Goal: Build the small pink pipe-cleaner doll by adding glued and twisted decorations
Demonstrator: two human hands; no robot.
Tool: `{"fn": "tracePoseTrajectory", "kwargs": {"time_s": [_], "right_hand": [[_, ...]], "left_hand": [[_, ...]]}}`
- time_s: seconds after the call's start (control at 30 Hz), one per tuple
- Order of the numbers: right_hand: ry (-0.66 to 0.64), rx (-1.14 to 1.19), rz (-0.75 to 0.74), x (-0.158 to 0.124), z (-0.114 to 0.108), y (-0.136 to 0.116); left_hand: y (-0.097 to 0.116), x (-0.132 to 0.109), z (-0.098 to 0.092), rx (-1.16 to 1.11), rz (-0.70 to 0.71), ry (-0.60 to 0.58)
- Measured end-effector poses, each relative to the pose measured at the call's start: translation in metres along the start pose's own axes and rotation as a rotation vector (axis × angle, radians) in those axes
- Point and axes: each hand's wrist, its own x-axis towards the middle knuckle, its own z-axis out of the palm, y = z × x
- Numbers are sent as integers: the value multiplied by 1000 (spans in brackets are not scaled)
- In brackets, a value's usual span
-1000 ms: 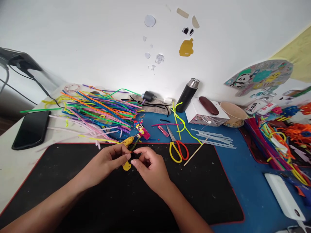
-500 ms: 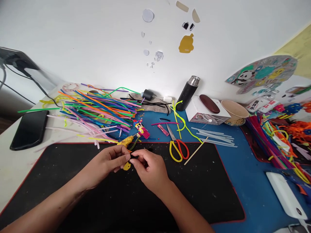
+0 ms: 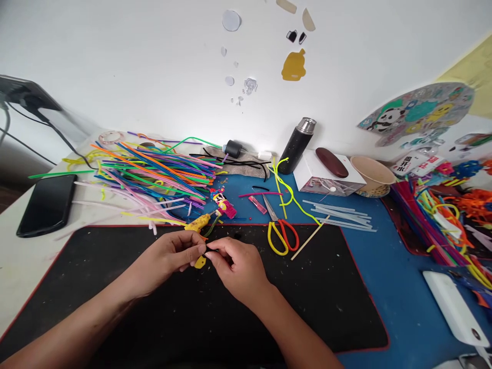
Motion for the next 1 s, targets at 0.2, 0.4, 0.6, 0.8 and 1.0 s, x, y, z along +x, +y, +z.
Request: {"fn": "tracePoseTrajectory", "kwargs": {"time_s": [0.2, 0.4, 0.6, 0.8, 1.0], "right_hand": [[15, -14, -8, 1, 0, 2], [32, -9, -24, 2, 0, 3], [-24, 105, 58, 2, -1, 8], [-70, 148, 77, 0, -6, 9], [-46, 146, 68, 1, -6, 8]], "left_hand": [[-2, 2, 3, -11, 6, 31], [-5, 5, 5, 9, 18, 43], [-5, 6, 7, -23, 20, 41], [-3, 6, 8, -147, -36, 20], [-4, 6, 10, -182, -49, 19]]}}
